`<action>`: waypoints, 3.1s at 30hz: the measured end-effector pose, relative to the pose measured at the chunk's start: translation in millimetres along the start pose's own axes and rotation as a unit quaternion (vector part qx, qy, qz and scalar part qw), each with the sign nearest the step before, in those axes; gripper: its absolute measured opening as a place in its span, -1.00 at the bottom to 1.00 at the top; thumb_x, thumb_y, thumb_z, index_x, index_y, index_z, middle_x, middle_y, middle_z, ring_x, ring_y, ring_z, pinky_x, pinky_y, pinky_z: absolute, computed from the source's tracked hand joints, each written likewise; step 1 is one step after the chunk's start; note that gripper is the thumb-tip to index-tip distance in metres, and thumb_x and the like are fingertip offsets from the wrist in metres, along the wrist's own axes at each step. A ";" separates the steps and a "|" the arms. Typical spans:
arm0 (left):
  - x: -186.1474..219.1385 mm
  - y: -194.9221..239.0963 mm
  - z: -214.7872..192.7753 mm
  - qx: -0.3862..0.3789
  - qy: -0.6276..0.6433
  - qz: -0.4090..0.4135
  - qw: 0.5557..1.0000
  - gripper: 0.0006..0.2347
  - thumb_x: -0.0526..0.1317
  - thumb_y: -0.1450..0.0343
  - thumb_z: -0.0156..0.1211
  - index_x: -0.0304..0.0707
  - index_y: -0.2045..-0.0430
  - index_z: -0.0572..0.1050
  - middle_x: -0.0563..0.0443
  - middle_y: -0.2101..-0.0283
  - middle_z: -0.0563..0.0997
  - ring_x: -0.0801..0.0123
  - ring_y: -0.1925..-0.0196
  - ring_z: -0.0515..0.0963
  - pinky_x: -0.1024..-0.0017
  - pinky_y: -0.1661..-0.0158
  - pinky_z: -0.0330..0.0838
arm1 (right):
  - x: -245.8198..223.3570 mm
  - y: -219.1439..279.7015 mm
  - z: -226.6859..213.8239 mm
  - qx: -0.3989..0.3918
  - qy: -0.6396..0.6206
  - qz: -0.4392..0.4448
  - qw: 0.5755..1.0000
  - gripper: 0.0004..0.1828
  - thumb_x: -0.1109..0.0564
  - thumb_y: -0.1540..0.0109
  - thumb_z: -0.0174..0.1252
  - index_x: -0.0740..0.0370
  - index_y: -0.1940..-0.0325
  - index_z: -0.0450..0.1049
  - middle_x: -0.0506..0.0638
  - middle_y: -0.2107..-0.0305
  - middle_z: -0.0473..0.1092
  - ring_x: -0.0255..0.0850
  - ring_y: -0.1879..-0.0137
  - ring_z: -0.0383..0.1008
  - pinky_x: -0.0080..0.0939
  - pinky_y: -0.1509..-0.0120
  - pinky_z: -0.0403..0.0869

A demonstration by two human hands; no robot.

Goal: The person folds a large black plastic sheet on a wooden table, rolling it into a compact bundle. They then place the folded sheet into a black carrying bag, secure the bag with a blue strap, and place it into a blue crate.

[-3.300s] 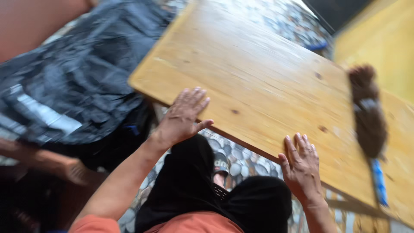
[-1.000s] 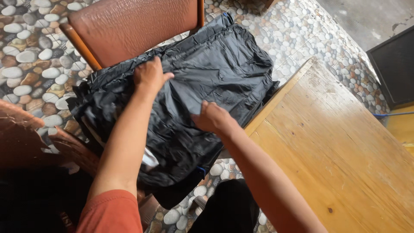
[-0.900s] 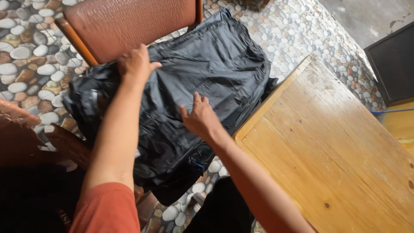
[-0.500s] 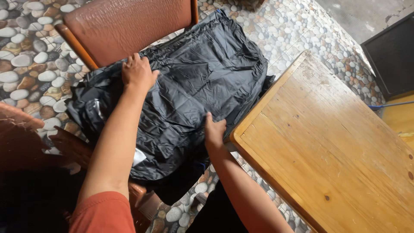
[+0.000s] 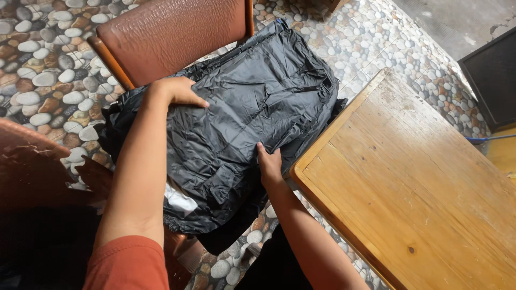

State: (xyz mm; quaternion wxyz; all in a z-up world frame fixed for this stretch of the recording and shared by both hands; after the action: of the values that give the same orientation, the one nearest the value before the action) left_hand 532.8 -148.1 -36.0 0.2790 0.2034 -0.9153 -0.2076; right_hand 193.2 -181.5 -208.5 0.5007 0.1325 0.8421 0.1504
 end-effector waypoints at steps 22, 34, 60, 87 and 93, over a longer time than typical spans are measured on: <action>4.1 128.5 -40.5 0.058 0.298 -0.041 0.952 -0.77 -0.36 -0.40 0.27 -0.41 0.07 0.52 -0.23 0.15 0.66 0.12 0.18 0.61 0.20 0.12 0.51 | -73.2 79.2 -34.0 -0.043 0.120 -0.151 0.980 -0.16 -0.45 -0.30 -0.18 0.22 -0.40 0.27 0.27 -0.23 0.26 0.15 -0.34 0.33 0.07 -0.43 0.25; -9.2 149.3 -14.1 0.019 0.367 -0.103 0.925 -0.61 -0.32 -0.38 0.21 -0.38 -0.13 0.46 -0.25 -0.07 0.61 0.02 0.00 0.60 0.16 -0.06 0.48 | -80.4 91.5 -24.9 -0.183 -0.206 0.178 0.945 0.54 -0.34 0.18 0.36 0.04 -0.66 -0.38 0.02 -0.57 -0.10 -0.12 -0.65 -0.06 0.07 -0.60 -0.02; 0.5 220.0 -36.7 0.091 0.247 -0.113 0.958 -0.64 -0.22 -0.41 0.26 -0.33 -0.09 0.55 -0.16 -0.04 0.67 0.14 0.03 0.61 0.26 0.00 0.44 | -81.7 77.9 16.3 -0.280 -0.358 0.178 0.873 0.44 0.13 0.05 0.47 0.09 -0.63 -0.41 0.12 0.11 0.50 -0.26 0.26 0.53 -0.25 0.30 0.54; 461.2 84.7 52.2 0.017 -0.244 0.188 0.951 -0.61 -0.01 -0.36 0.36 -0.14 -0.03 0.59 -0.11 -0.12 0.66 0.04 -0.15 0.62 0.21 -0.11 0.41 | -1.5 136.6 -408.1 0.048 -0.536 0.129 0.833 -0.91 0.23 -0.24 0.29 0.27 0.27 0.50 0.01 0.44 0.48 -0.16 0.37 0.50 -0.10 0.47 0.53; 562.7 -50.3 162.0 0.151 -0.325 0.258 0.897 -0.56 0.13 -0.41 0.06 0.31 -0.21 0.52 -0.08 -0.21 0.61 -0.03 -0.32 0.50 -0.24 -0.27 0.12 | 27.5 159.6 -484.0 -0.076 -0.596 0.094 0.794 -0.19 0.00 -0.38 0.16 0.54 -0.47 -0.07 0.75 -0.15 0.17 0.58 -0.13 0.44 0.53 -0.16 0.44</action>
State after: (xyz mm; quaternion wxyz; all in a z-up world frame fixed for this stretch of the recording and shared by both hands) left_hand 20.7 -421.4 56.2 -0.0244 -0.0795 -0.9956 -0.0422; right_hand -235.4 -82.9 50.4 0.8954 0.2357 0.3460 0.1518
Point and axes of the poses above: each hand's wrist, its own y-axis away from the middle knuckle, its own z-axis out of the palm, x = y × z, the point moved 4 cm from there along -y, towards the middle knuckle
